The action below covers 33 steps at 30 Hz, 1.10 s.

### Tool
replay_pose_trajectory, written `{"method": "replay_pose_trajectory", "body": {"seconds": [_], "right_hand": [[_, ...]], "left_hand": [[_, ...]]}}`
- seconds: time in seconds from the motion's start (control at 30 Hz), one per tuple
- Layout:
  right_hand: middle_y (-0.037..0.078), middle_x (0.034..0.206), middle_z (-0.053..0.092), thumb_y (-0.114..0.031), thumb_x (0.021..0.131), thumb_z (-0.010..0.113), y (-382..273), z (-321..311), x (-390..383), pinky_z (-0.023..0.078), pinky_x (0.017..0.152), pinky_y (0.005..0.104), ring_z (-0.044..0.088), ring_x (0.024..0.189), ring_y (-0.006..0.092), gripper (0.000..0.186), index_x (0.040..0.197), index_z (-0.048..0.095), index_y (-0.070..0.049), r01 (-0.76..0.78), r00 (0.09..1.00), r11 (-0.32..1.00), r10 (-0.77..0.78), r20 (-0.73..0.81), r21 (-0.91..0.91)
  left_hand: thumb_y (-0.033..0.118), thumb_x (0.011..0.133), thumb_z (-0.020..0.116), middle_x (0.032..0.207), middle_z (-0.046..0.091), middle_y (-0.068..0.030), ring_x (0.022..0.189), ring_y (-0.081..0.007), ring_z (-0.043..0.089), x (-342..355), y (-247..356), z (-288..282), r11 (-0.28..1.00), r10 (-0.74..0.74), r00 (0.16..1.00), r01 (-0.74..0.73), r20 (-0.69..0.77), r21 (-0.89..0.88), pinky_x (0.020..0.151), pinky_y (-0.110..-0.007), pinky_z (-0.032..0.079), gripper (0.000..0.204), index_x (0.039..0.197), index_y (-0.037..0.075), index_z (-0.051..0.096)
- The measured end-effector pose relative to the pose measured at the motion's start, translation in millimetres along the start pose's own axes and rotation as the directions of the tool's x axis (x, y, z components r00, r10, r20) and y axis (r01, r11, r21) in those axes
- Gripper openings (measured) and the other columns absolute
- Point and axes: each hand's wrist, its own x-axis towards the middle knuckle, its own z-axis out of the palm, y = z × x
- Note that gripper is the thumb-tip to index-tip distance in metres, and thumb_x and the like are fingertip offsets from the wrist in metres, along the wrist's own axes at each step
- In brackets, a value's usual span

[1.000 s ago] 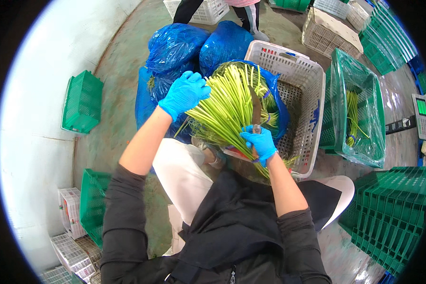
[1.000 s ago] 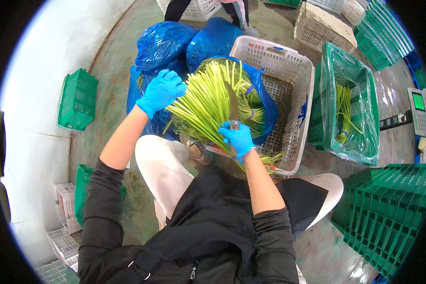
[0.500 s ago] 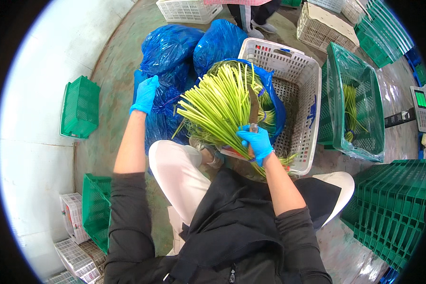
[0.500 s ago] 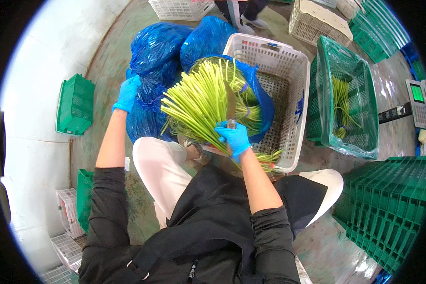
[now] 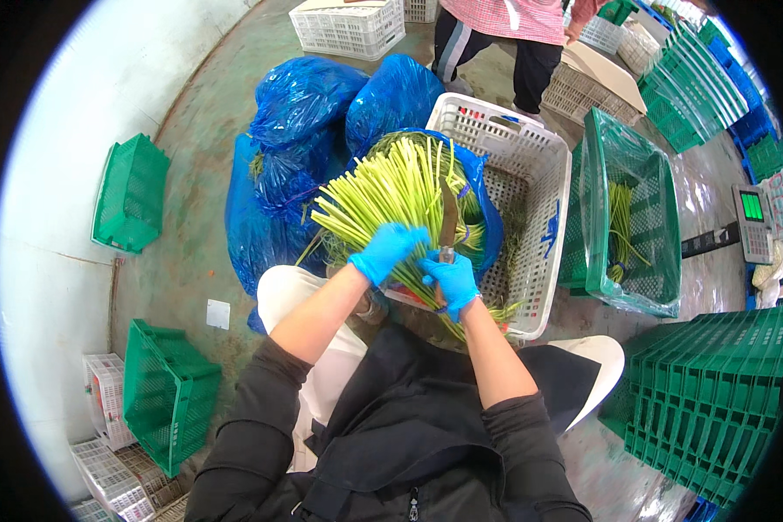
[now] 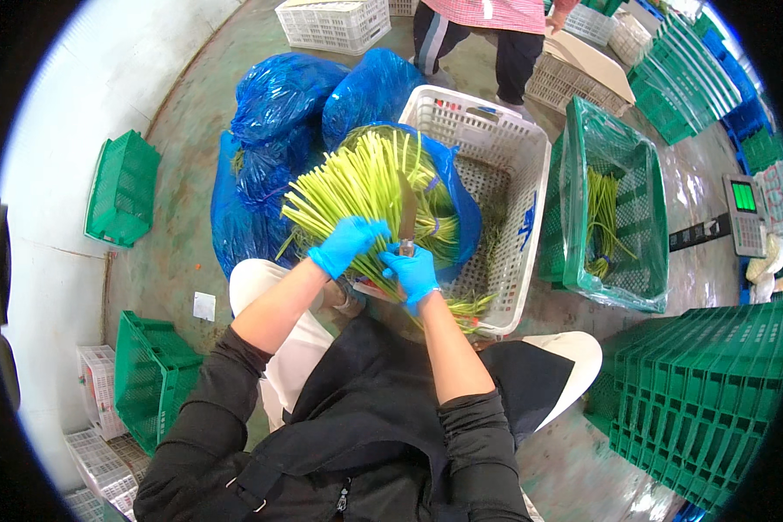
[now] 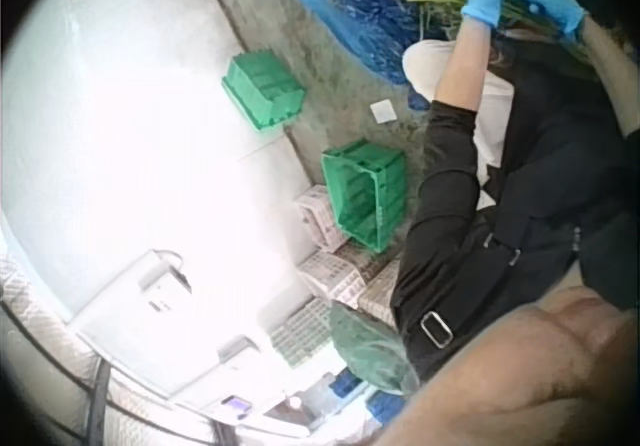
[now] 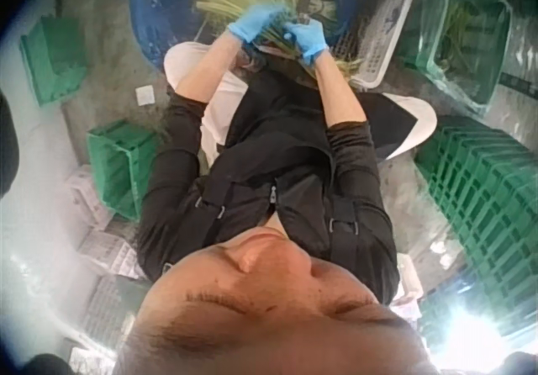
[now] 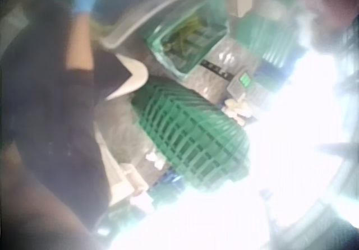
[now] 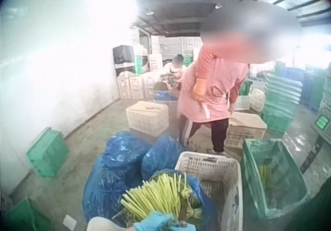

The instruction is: The person sits on the floor and uses a knife to trim the ends of long green vegetable stalks. They gather stalks into bundles, cut the ends, and place the trimmed stalks into a white basket.

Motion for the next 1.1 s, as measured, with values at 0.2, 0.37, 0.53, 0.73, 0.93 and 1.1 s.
{"method": "replay_pose_trajectory", "body": {"seconds": [0.2,0.37,0.53,0.73,0.93,1.1], "right_hand": [[0.008,0.083,0.063,-0.002,0.076,0.065,-3,1,-3,0.047,0.051,0.0235,0.057,0.058,0.0116,0.022,0.097,0.059,0.001,-0.02,0.999,1.0,0.02,0.034,-0.002],[0.003,0.08,0.062,-0.004,0.075,0.067,-4,7,-7,0.044,0.049,0.0216,0.055,0.059,0.0083,0.028,0.101,0.058,-0.001,0.082,0.996,0.995,-0.08,-0.039,0.063],[0.0,0.071,0.057,-0.007,0.073,0.069,-3,10,-3,0.04,0.045,0.0196,0.049,0.052,0.0068,0.022,0.093,0.059,-0.003,0.066,0.96,0.993,-0.089,-0.264,-0.094],[0.001,0.075,0.058,-0.01,0.074,0.067,0,0,4,0.042,0.05,0.0246,0.052,0.058,0.0091,0.019,0.09,0.058,-0.004,0.107,0.897,0.957,-0.21,-0.389,-0.269],[0.002,0.076,0.058,-0.01,0.072,0.069,4,-21,13,0.042,0.05,0.0254,0.052,0.059,0.0095,0.026,0.093,0.056,-0.003,0.047,0.956,0.988,-0.088,-0.281,-0.15],[0.003,0.078,0.055,-0.01,0.071,0.071,12,-20,25,0.043,0.05,0.0256,0.051,0.059,0.0095,0.037,0.099,0.049,-0.003,0.357,0.767,0.756,-0.572,-0.289,-0.549]], "left_hand": [[0.029,0.087,0.056,0.053,0.041,0.0029,0.043,-0.0069,0.035,69,36,-100,0.484,-0.063,0.855,-0.425,-0.514,-0.765,0.041,-0.022,0.029,0.025,0.075,0.007,0.054],[0.021,0.085,0.056,0.058,0.05,0.0004,0.05,-0.0091,0.046,33,19,-99,0.973,-0.02,0.954,-0.049,-0.298,-0.225,0.048,-0.024,0.037,0.02,0.076,0.004,0.06],[0.021,0.083,0.058,0.078,0.063,-0.0101,0.071,-0.0206,0.06,17,-19,-25,0.925,0.328,0.945,-0.317,-0.021,0.208,0.065,-0.03,0.047,0.019,0.086,0.004,0.065],[0.028,0.077,0.061,0.106,0.055,-0.0104,0.096,-0.0292,0.054,4,-3,-16,0.626,0.416,0.88,-0.461,0.23,0.629,0.071,-0.04,0.048,0.035,0.106,0.009,0.055],[0.024,0.073,0.061,0.087,0.051,-0.0083,0.079,-0.0268,0.056,12,-1,-7,0.35,0.533,0.746,-0.624,0.399,0.698,0.057,-0.038,0.047,0.024,0.091,0.009,0.055],[0.018,0.075,0.056,0.084,0.051,-0.0088,0.075,-0.0265,0.057,18,-5,-8,0.271,0.62,0.633,-0.727,0.464,0.63,0.052,-0.037,0.047,0.016,0.088,0.009,0.055]]}}
